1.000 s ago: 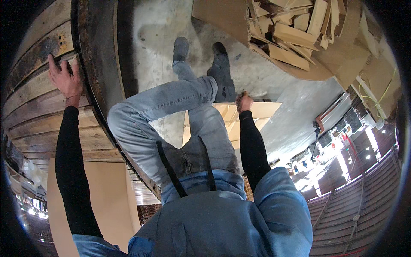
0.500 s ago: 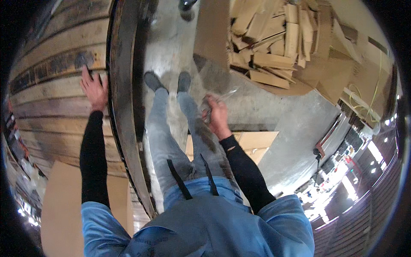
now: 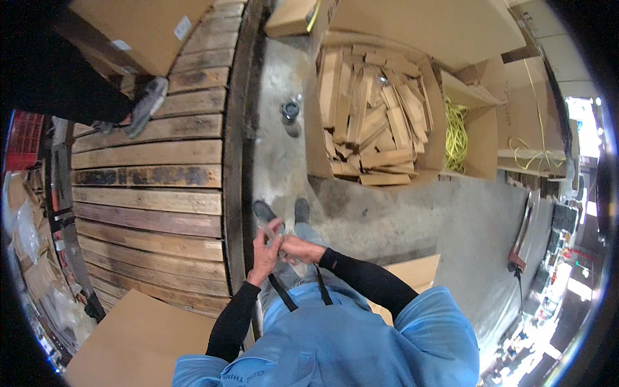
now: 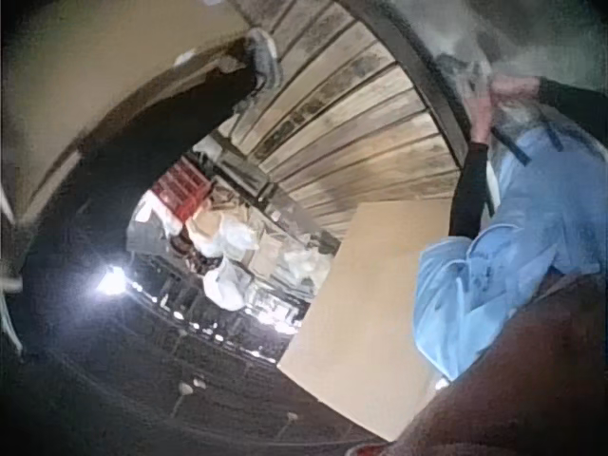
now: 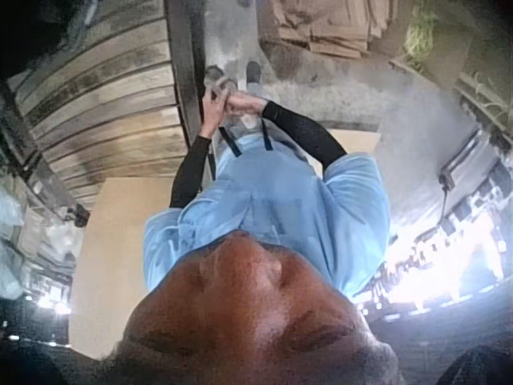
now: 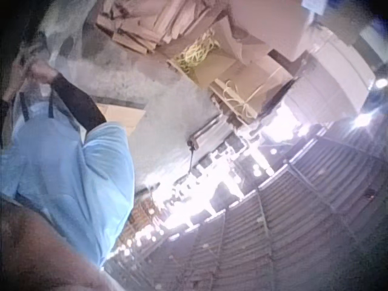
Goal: The person picks up a large cardboard box and places it on a wooden pallet. They then retrieve a yellow plastic strap, wrap it around the box, and tie it to secure the package. Finally, they place small cardboard pieces on top of the box.
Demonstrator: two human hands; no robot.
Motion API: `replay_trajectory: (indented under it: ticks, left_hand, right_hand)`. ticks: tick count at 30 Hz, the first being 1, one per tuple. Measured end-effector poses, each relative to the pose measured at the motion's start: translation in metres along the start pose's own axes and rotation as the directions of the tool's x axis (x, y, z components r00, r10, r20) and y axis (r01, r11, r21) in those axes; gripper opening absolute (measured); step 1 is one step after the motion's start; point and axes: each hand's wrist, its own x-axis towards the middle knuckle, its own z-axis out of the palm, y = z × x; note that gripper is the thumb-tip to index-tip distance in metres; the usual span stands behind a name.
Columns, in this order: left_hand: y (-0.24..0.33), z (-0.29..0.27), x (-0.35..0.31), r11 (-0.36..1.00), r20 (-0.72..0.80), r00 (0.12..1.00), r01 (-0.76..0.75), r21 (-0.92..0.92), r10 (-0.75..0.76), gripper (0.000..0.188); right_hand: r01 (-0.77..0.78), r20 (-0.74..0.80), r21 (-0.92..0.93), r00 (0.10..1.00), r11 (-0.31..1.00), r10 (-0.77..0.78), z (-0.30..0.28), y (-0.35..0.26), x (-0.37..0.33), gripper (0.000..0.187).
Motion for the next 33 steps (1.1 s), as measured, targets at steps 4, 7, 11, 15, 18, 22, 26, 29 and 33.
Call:
replay_trajectory:
  ticks: [4, 7, 11, 15, 18, 22, 26, 29, 33]
  left_hand:
    - [0.048, -0.01, 0.001, 0.999, 0.018, 1.0, 0.003, -0.044, -0.002, 0.017]
    - [0.075, -0.013, 0.009, 0.99, -0.071, 0.991, -0.122, -0.071, 0.117, 0.021]
    - [0.089, -0.009, 0.016, 0.963, -0.116, 0.957, -0.269, 0.002, 0.267, 0.025]
    - [0.085, -0.005, 0.018, 0.692, 0.085, 0.808, -0.549, 0.47, 0.583, 0.034]
    - [0.084, 0.0, 0.022, 0.753, 0.042, 0.871, -0.446, 0.484, 0.489, 0.043]
    - [0.09, 0.007, 0.036, 0.865, -0.166, 0.882, -0.368, 0.342, 0.441, 0.044]
    - [0.091, 0.01, 0.056, 0.873, -0.374, 0.814, -0.297, 0.386, 0.443, 0.054]
    - [0.081, 0.011, 0.072, 0.859, -0.363, 0.796, -0.354, 0.369, 0.484, 0.058]
    - [0.062, 0.022, 0.089, 0.892, -0.233, 0.887, -0.316, 0.324, 0.399, 0.048]
  right_hand:
    - [0.034, 0.099, 0.27, 0.993, 0.962, -0.063, 0.006, -0.028, -0.017, 0.02]
    - [0.079, 0.198, 0.526, 0.957, 0.847, -0.212, 0.011, -0.041, -0.014, 0.028]
    - [0.169, 0.146, 0.767, 0.894, 0.619, -0.424, 0.017, -0.04, 0.005, 0.027]
    - [0.19, 0.035, 0.821, 0.925, 0.538, -0.378, 0.027, -0.042, 0.022, 0.034]
    - [0.256, -0.077, 0.761, 0.948, 0.596, -0.309, 0.039, -0.055, 0.016, 0.031]
    - [0.52, -0.33, 0.602, 0.853, 0.606, -0.404, 0.061, -0.073, -0.003, 0.032]
    - [0.783, -0.472, 0.134, 0.59, 0.608, -0.655, 0.075, -0.088, -0.005, 0.033]
    - [0.791, -0.458, 0.039, 0.557, 0.61, -0.693, 0.066, -0.1, -0.002, 0.034]
    - [0.777, -0.43, 0.053, 0.585, 0.628, -0.687, 0.044, -0.116, -0.012, 0.032]
